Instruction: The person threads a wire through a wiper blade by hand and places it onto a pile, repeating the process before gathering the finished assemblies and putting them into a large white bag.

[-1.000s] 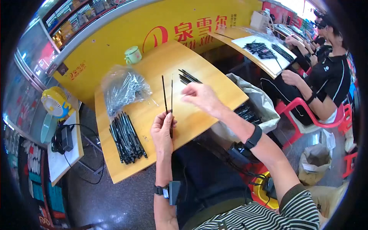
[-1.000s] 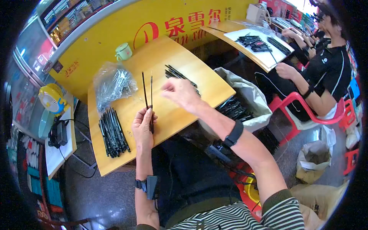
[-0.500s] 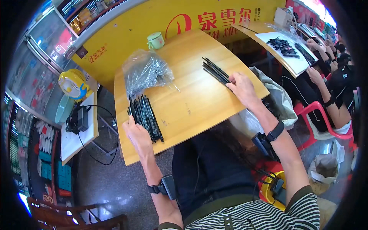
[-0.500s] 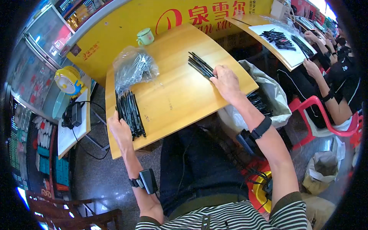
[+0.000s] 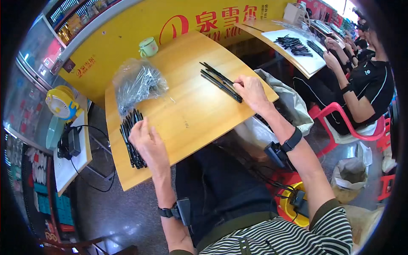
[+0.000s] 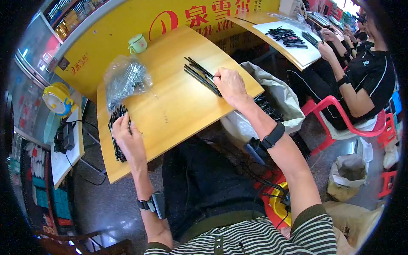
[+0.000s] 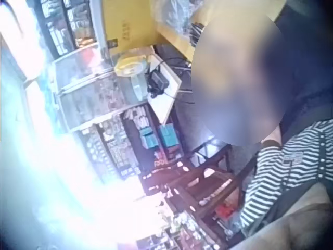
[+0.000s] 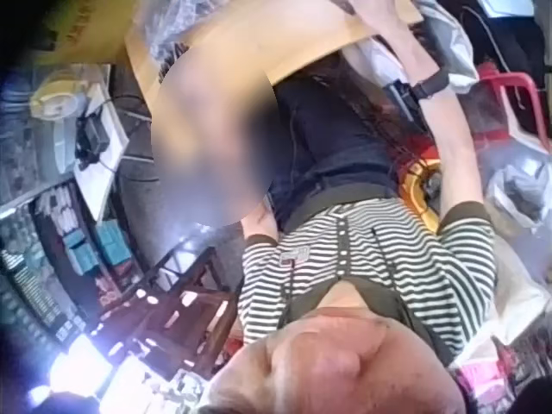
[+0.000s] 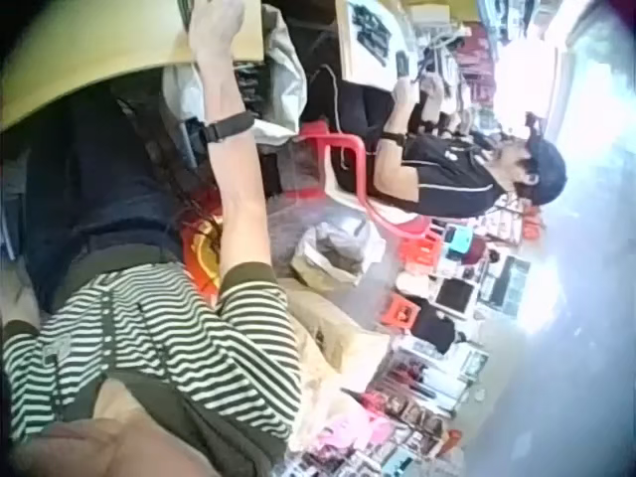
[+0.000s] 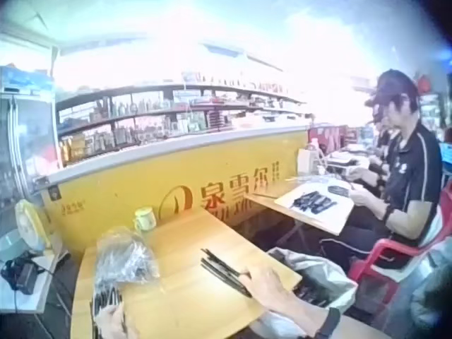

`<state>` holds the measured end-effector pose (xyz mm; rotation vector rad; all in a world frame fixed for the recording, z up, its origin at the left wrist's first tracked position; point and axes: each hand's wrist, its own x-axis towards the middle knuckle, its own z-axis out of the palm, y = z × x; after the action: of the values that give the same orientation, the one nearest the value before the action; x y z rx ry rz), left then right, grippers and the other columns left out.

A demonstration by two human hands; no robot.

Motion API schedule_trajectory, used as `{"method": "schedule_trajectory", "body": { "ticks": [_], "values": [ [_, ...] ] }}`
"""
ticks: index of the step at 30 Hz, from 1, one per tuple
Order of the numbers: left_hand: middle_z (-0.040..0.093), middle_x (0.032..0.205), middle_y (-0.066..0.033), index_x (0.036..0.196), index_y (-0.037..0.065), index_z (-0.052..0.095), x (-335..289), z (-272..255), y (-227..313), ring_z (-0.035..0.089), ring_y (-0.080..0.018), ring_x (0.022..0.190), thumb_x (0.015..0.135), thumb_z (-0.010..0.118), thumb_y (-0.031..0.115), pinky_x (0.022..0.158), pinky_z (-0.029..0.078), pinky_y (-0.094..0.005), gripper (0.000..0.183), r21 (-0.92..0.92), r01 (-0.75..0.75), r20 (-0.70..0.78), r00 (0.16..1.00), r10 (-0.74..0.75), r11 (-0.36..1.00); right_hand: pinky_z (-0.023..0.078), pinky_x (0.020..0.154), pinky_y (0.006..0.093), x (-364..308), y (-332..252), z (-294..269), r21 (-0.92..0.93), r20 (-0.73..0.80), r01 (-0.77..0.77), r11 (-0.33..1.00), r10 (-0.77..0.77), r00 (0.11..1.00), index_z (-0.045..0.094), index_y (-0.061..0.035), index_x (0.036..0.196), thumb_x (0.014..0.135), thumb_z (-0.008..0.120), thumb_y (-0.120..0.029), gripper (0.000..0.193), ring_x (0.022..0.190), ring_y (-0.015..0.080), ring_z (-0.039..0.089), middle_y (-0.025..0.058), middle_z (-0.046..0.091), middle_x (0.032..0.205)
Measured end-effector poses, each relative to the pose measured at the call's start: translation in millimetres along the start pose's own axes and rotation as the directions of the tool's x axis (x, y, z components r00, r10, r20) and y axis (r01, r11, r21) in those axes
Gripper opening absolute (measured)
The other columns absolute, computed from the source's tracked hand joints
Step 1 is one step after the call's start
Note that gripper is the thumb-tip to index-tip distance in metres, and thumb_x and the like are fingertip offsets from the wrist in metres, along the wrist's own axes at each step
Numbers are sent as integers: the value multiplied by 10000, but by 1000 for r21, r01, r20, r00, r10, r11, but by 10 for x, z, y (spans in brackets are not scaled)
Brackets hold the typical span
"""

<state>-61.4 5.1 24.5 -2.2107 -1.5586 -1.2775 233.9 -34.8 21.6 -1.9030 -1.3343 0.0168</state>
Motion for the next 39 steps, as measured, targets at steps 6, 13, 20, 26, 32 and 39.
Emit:
{"method": "schedule_trajectory", "body": {
  "ticks": [6, 13, 20, 26, 32, 39],
  "values": [
    [580, 931, -87, 1097, -32, 572, -170, 250, 654, 558, -179, 856, 840, 552, 33, 751, 458, -291, 267, -648, 295, 388, 921, -29, 702, 480, 600, 284, -29, -56, -114, 374, 149, -229, 899, 185, 971, 634, 16, 814, 788, 579, -133, 161, 629, 156, 601, 102, 615, 655],
    [617, 933, -96, 1071, -42, 584, -97, 564, 1043, 599, -132, 823, 881, 557, 132, 745, 490, -241, 259, -636, 762, 766, 642, 20, -125, 468, 547, 215, -239, -411, -103, 650, 289, -286, 704, 120, 950, 609, 25, 918, 849, 564, -120, 167, 613, 76, 547, 41, 604, 736],
    [633, 863, -55, 969, -1, 612, -57, 673, 830, 597, -116, 771, 854, 609, 180, 756, 478, -251, 214, -666, 682, 728, 682, -66, -302, 488, 577, 225, -301, -693, 127, 676, 350, -270, 686, 23, 936, 587, 42, 942, 850, 548, -82, 159, 634, 83, 563, 63, 614, 762],
    [632, 867, -47, 998, -8, 611, -12, 591, 631, 580, -104, 761, 874, 575, 158, 734, 464, -249, 211, -682, 672, 726, 669, -158, -288, 483, 587, 208, -251, -825, 365, 719, 431, -331, 611, -18, 902, 537, -3, 982, 869, 527, -86, 141, 708, 77, 558, 39, 568, 772],
    [621, 925, -46, 1045, -6, 592, -14, 541, 461, 559, -101, 804, 904, 515, 136, 752, 446, -247, 214, -631, 632, 739, 666, -99, -450, 468, 619, 194, -193, -952, 454, 763, 597, -551, 338, -42, 801, 507, -7, 976, 888, 536, -121, 146, 705, 73, 545, 41, 582, 818],
    [598, 958, -40, 1021, 14, 564, -36, 501, 458, 546, -118, 845, 906, 516, 151, 795, 419, -273, 186, -652, 555, 714, 678, -174, -516, 455, 579, 202, 37, -976, 429, 621, 668, -472, 625, -108, 736, 534, -27, 922, 870, 578, -245, 228, 679, 74, 556, 32, 594, 768]
  ]
}}
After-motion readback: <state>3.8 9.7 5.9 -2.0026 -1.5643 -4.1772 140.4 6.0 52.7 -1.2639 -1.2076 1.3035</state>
